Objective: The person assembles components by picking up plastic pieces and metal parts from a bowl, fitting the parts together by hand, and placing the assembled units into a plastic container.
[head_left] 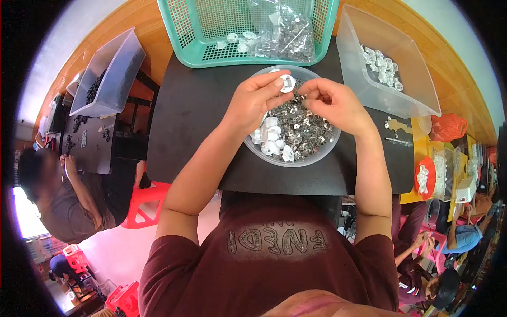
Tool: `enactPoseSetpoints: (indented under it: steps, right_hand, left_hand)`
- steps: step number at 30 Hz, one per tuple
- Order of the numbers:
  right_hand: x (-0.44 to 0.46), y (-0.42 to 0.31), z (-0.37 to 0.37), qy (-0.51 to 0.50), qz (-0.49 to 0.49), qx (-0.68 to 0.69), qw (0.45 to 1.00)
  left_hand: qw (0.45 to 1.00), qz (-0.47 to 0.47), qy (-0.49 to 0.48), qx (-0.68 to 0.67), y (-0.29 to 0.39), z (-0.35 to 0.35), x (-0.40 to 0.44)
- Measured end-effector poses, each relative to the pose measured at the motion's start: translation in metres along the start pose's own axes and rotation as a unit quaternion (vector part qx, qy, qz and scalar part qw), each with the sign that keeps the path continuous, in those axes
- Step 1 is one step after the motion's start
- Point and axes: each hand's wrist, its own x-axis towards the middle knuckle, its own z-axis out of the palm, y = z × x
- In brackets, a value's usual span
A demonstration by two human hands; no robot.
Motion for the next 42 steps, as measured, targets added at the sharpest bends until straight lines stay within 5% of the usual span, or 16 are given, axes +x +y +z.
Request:
enactPoseSetpoints:
  steps: [7,12,23,29,31,35,42]
  right_hand:
    - [0.001,-0.004,0.008,0.068,-0.005,0.060,0.996]
    - [0.002,-0.001,0.011,0.003,-0.047,-0.152,0.987]
    - [0.010,0.024,0.041,-0.009,-0.162,-0.286,0.944]
    - [0.012,0.017,0.033,-0.010,-0.105,-0.219,0.970]
    - [0.010,0.006,0.026,-0.006,0.002,-0.113,0.994]
    - [0.011,0.011,0.021,0.028,0.007,0.042,0.999]
    - [0.010,0.008,0.018,0.027,0.015,0.096,0.995]
  left_hand:
    - [1.000,0.018,0.000,0.010,-0.001,-0.002,0.000]
    - [0.999,0.025,0.016,-0.018,-0.001,-0.004,0.002]
    - [1.000,0.023,0.014,-0.007,-0.004,-0.003,0.003]
    - [1.000,0.027,0.009,-0.011,-0.006,-0.005,0.004]
    - [1.000,0.024,0.012,-0.012,-0.005,-0.005,0.003]
    - [0.999,0.024,0.021,-0.031,-0.002,-0.002,0.002]
    - [0.999,0.023,0.020,-0.028,-0.003,-0.003,0.002]
